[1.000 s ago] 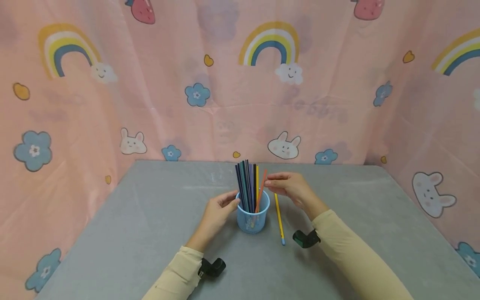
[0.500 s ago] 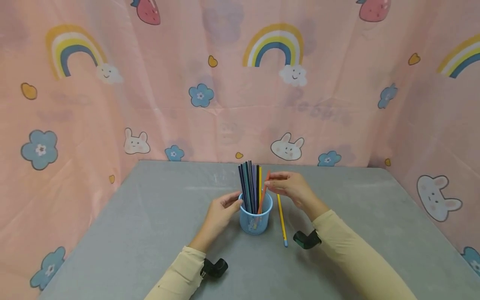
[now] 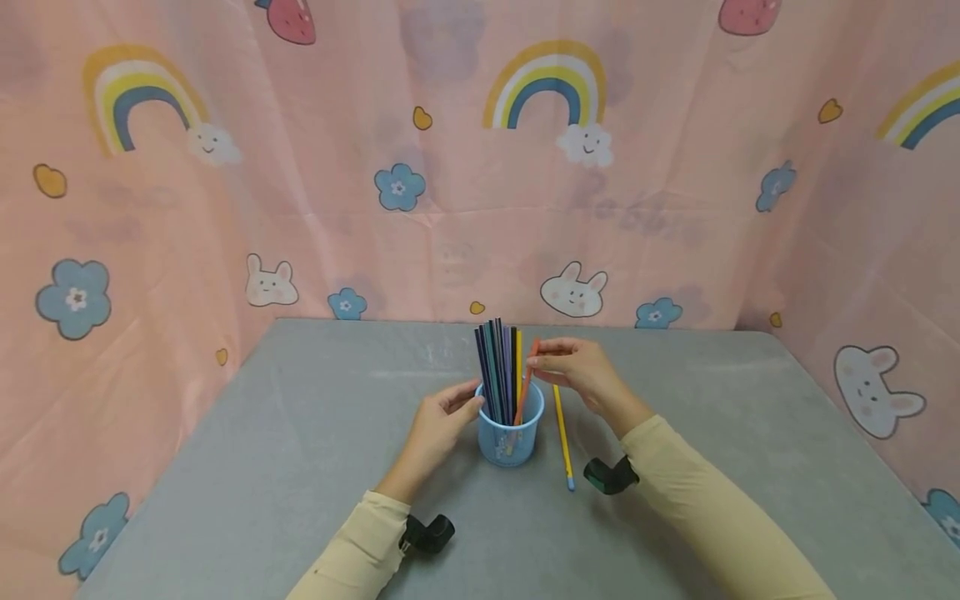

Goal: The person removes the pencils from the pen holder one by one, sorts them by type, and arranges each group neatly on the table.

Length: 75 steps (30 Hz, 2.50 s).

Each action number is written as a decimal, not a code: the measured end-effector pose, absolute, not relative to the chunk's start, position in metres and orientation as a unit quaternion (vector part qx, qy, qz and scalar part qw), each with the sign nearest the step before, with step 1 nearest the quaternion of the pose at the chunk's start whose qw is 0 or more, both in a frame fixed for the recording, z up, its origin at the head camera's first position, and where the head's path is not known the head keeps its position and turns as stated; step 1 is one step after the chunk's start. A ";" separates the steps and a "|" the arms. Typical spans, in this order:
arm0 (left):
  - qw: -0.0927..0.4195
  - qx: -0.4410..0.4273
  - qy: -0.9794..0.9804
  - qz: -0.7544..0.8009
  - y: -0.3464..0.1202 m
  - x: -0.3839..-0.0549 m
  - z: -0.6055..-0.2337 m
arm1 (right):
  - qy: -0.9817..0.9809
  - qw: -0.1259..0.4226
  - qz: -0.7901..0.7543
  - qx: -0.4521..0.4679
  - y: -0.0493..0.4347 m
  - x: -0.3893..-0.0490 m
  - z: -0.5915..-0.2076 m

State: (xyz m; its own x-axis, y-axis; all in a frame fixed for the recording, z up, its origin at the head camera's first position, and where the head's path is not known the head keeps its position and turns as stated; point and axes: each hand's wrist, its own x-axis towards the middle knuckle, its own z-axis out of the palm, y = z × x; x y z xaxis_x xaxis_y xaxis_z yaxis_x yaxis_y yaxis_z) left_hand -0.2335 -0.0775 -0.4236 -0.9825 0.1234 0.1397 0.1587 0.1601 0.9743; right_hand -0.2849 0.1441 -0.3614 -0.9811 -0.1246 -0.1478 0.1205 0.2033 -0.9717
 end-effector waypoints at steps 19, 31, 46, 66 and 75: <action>0.019 -0.093 -0.758 -0.645 -0.078 -0.236 -0.427 | 0.728 0.086 -0.680 -0.021 0.147 -0.282 -0.350; 0.012 -0.089 -0.758 -0.646 -0.076 -0.235 -0.422 | 0.760 0.064 -0.647 -0.019 0.153 -0.283 -0.341; 0.023 -0.083 -0.754 -0.652 -0.074 -0.234 -0.422 | 0.738 0.067 -0.671 -0.021 0.156 -0.282 -0.337; 0.009 -0.085 -0.768 -0.635 -0.077 -0.232 -0.422 | 0.739 0.061 -0.671 -0.022 0.157 -0.282 -0.328; 0.014 -0.075 -0.767 -0.637 -0.075 -0.233 -0.421 | 0.728 0.045 -0.683 -0.034 0.155 -0.280 -0.312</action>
State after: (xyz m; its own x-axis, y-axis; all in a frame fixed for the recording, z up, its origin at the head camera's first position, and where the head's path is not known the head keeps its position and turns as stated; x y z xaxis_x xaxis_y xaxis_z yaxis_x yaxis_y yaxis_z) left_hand -0.2333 -0.0749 -0.4210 -0.9884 0.0970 0.1165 0.1322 0.1763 0.9754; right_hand -0.2803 0.1555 -0.3117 -0.9935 -0.1121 -0.0192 0.0119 0.0652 -0.9978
